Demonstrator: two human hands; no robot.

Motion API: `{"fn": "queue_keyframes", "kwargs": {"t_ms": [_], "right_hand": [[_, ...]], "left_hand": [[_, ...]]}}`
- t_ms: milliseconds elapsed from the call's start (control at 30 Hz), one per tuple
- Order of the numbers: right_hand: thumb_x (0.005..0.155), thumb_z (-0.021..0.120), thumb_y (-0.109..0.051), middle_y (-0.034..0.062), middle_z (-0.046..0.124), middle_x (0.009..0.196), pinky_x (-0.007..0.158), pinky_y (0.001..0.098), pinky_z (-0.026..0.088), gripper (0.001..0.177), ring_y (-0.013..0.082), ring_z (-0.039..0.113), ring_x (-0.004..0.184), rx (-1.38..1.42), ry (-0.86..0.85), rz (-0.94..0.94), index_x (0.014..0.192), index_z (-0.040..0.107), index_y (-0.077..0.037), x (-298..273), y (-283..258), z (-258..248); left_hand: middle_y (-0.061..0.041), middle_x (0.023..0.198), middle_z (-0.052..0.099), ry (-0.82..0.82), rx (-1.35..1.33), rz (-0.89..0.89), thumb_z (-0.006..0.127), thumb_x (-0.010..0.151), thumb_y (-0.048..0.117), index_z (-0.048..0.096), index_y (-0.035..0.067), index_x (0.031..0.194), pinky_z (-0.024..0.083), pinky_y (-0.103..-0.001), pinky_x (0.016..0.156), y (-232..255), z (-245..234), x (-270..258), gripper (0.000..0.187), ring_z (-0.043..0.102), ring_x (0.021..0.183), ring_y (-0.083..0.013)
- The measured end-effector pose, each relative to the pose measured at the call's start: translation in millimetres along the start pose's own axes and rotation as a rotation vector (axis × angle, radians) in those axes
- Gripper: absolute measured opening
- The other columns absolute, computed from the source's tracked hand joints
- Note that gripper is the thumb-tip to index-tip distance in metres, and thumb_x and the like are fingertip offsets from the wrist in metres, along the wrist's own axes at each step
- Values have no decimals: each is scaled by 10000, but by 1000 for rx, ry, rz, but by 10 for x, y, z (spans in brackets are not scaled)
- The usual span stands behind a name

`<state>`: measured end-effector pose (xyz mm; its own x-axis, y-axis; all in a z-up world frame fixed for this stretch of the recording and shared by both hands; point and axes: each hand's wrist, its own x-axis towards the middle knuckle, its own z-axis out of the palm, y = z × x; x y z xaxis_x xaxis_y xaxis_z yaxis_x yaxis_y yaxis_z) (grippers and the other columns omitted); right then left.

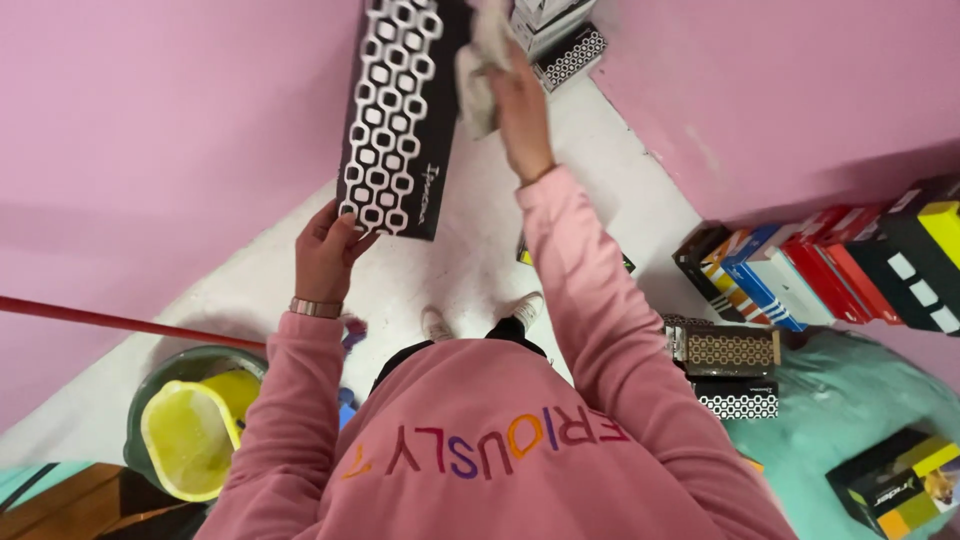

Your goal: Cleaning and organizing shoeboxes in a sports store.

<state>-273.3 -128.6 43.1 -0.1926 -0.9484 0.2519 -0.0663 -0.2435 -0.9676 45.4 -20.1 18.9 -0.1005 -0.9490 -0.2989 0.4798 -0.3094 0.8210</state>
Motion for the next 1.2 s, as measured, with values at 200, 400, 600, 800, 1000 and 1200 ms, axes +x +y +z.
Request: {"fn": "queue_keyframes", "kwargs": {"t_ms": [200, 400, 600, 800, 1000, 1200], "right_hand": [[999, 513, 56, 162, 474, 1603, 1181, 402, 445, 535, 302, 517, 1416, -261, -276, -214, 1513, 546, -87, -1027, -542, 569], [918, 561, 11, 118, 717, 1224, 1008, 382, 542, 274, 279, 689, 1119, -481, -476, 4, 1126, 731, -41, -1578, 173, -53], [906, 490, 59, 113, 638, 1373, 957, 353, 494, 494, 261, 638, 1176, -291, -42, 29, 1370, 612, -57, -1037, -698, -248], [881, 598, 68, 142, 572, 1470, 1179, 404, 431, 552, 332, 544, 1369, -574, 27, -361, 1417, 607, -62, -668, -805, 134], [742, 732, -40, 144, 552, 1419, 1120, 461, 400, 669, 383, 487, 1293, -721, -469, -408, 1394, 613, -127, -1187, -1091, 610], [787, 676, 26, 25, 727, 1239, 1004, 415, 465, 425, 283, 619, 1124, -1125, -447, -306, 1158, 773, -156, -489, -278, -243]], "left_hand": [[-81, 1020, 689, 1, -253, 56, 592, 1042, 118, 546, -78, 1377, 645, -455, 970, 2, -31, 266, 391, 696, 904, -171], [-113, 1030, 711, 100, 91, 208, 656, 1004, 166, 572, -41, 1306, 613, -424, 893, 100, -249, 290, 375, 709, 922, -213], [-150, 1177, 727, 58, 1423, 705, 808, 832, 185, 628, 0, 1337, 576, -391, 762, 687, 459, -288, 567, 728, 941, -300], [-85, 1354, 694, -92, 1650, 1205, 749, 920, 138, 652, 52, 1325, 561, -362, 1039, 578, 535, -323, 425, 659, 1274, -226], [-73, 1365, 688, -183, 1721, 1289, 704, 950, 125, 656, 68, 1324, 551, -363, 1051, 589, 408, -239, 382, 648, 1290, -206], [-71, 1351, 700, -370, 1777, 1279, 715, 913, 147, 646, 66, 1313, 561, -370, 1046, 785, 251, -348, 414, 671, 1266, -211]]}}
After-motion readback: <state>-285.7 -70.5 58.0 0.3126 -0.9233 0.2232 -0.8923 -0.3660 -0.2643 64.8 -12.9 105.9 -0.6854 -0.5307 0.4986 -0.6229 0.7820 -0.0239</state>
